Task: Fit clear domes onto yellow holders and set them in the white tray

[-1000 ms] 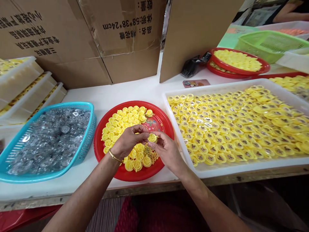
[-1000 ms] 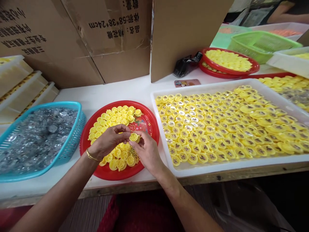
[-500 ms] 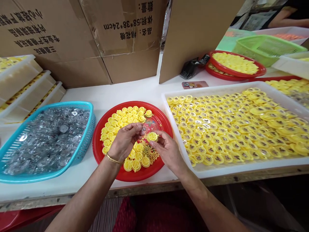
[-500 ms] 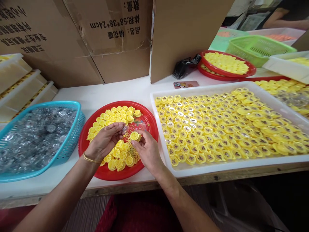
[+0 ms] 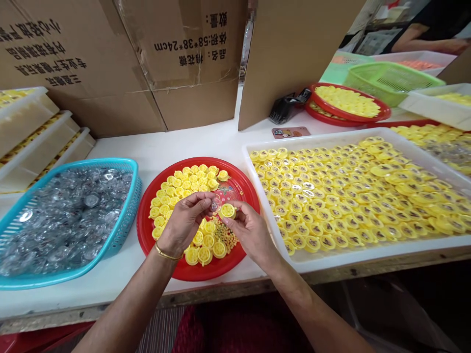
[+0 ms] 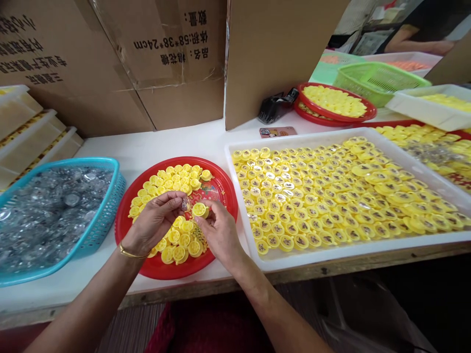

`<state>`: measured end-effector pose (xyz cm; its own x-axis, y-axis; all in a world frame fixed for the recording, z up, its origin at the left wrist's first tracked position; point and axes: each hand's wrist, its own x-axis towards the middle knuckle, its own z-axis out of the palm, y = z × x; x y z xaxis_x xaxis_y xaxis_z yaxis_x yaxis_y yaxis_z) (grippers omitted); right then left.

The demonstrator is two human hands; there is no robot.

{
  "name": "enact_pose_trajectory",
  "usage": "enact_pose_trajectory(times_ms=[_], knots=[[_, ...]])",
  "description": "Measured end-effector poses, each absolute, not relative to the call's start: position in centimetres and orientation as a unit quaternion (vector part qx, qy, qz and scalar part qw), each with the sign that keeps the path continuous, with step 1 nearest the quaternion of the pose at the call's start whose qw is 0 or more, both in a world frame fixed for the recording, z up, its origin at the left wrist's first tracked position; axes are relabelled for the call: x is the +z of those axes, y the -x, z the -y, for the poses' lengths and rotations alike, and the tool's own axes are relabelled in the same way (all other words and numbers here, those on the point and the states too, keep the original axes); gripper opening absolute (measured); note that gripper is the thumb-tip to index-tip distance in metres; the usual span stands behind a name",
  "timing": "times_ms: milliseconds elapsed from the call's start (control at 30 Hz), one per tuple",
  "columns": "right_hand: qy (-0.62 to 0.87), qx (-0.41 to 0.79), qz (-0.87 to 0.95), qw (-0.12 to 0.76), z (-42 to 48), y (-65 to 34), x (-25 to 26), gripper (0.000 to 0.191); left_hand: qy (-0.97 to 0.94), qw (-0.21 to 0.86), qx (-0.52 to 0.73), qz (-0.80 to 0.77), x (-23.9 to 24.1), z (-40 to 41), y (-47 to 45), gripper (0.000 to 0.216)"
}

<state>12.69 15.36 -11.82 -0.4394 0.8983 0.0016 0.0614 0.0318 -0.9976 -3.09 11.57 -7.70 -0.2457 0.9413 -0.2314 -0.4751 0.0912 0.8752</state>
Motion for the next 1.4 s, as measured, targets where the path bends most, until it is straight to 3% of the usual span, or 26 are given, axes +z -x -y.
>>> enact_pose_trajectory(times_ms=[300,1033,1400], knots=[[0.413,0.575,0.604,0.366,-15.7,-12.9,-11.2,0.034,-0.429,0.428,0.589,-0.534,-6.7,-10.8,4.2,0.044],[0.348,0.545,0.662,0.378,-15.2,-12.7,-10.8,0.030,-0.589,0.190,0.486,-0.617,-6.6,-10.0,2.9,0.043],[0.316,0.542,0.691,0.359,-14.9,-13.1,-10.2,0.024,-0.517,0.273,0.542,-0.604,-7.2,-10.7,2.6,0.039]])
